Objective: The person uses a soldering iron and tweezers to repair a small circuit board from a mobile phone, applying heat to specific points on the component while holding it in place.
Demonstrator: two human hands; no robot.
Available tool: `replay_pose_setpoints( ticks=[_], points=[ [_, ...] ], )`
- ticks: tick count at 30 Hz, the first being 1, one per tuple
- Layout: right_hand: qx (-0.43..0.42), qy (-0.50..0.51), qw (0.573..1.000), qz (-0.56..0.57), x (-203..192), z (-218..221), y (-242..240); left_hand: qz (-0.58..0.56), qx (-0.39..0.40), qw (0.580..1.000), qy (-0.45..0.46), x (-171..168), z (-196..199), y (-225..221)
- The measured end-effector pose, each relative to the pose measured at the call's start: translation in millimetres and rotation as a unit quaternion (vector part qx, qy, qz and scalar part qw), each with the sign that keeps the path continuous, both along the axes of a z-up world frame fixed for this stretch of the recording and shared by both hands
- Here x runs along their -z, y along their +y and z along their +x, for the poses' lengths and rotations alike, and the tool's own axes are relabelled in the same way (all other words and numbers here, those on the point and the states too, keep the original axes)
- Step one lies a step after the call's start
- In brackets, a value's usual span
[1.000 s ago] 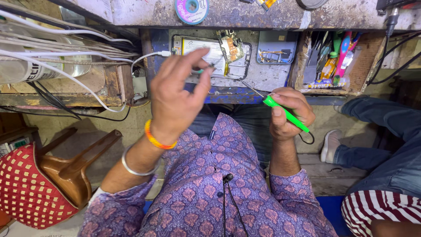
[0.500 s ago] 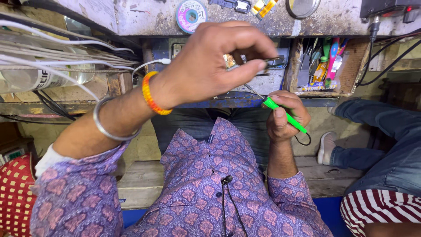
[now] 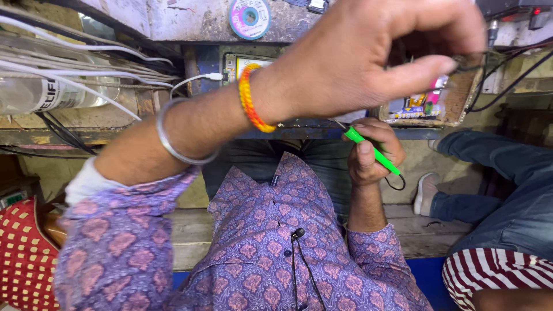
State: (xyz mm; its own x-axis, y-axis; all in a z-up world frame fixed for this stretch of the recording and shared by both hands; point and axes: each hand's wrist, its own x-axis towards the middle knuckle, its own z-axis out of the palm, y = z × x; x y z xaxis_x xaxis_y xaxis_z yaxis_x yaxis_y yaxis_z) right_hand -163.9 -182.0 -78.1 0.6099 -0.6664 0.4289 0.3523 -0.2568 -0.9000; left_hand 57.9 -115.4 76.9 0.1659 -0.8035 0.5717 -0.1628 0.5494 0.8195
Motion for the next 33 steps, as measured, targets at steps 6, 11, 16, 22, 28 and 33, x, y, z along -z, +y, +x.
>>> replay_pose_setpoints(
  ticks=[6, 11, 16, 22, 28, 33],
  points=[
    [-0.030, -0.027, 0.997, 0.059, 4.2, -2.4, -4.0, 0.110, -0.014, 0.994, 0.025, 10.6, 18.4, 29.4],
    [-0.030, -0.033, 0.995, 0.091, -14.7, 12.6, 4.1, 0.185, 0.026, 0.970, 0.152, 21.8, 5.0, 53.9],
    [-0.020, -0.024, 0.993, 0.111, -14.6, 12.9, 5.1, 0.191, -0.029, 0.978, 0.075, 19.2, -12.8, 60.4],
    [-0.030, -0.020, 0.995, 0.095, 10.5, -2.9, -0.1, 0.140, -0.076, 0.986, -0.042, 7.0, -10.0, 60.8],
    [-0.026, -0.022, 0.993, 0.117, -18.0, 9.4, 2.1, 0.027, -0.122, 0.979, -0.158, -16.0, 8.7, 49.8],
    [-0.012, -0.095, 0.976, 0.193, -47.3, 4.4, 4.6, 0.081, -0.135, 0.987, 0.014, -37.4, -5.5, 46.0]
  ],
)
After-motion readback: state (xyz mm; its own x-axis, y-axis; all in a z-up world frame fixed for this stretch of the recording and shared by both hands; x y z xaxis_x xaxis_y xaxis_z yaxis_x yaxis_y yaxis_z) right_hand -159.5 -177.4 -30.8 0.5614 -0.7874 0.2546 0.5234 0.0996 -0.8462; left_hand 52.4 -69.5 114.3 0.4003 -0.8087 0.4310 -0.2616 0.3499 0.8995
